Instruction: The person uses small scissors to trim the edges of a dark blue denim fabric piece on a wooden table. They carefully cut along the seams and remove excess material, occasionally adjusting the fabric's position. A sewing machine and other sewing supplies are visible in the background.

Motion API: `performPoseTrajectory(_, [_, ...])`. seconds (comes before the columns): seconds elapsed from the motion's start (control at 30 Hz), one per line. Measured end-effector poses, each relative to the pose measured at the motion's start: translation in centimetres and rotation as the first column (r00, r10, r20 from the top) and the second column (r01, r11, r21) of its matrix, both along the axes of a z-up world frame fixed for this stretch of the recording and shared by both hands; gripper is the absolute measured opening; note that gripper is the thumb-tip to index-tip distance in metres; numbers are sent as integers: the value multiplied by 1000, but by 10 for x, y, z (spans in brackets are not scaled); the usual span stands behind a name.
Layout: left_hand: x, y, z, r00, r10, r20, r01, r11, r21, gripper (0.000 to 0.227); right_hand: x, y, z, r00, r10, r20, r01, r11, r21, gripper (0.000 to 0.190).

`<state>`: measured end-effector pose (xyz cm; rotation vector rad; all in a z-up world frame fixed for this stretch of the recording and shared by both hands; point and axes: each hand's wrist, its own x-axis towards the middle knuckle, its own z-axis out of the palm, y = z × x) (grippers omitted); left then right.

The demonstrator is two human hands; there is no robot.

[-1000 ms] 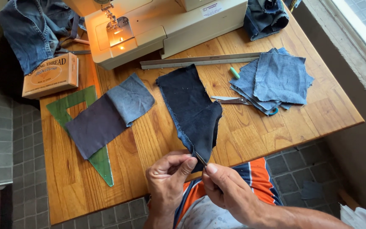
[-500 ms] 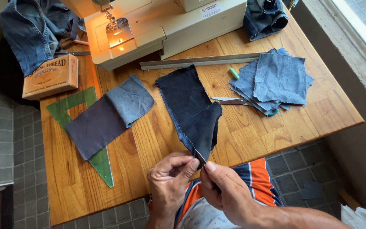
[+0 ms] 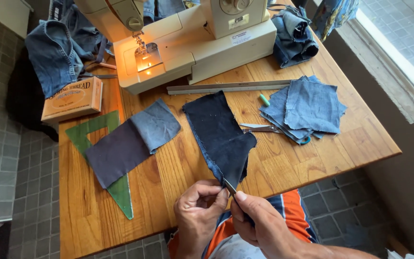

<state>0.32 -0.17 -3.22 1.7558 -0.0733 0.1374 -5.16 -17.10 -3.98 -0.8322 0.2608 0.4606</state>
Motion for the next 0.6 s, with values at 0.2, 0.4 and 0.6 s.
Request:
performPoseTrajectory(0.2, [1,-2,-2,997,-19,79,17,999,29,11,0,5,9,998,-48,49,48,999,6,52])
performPoseTrajectory(0.4, [2,8,-28,995,-75,-71,56,971,-233,10,-4,6,9,998,-33,52,32,999,21,51])
performPoseTrajectory(0.6, [0,8,-26,997,-54,-47,46,986,-159,12,-6,5,10,999,-21,49,21,1000,-7,52])
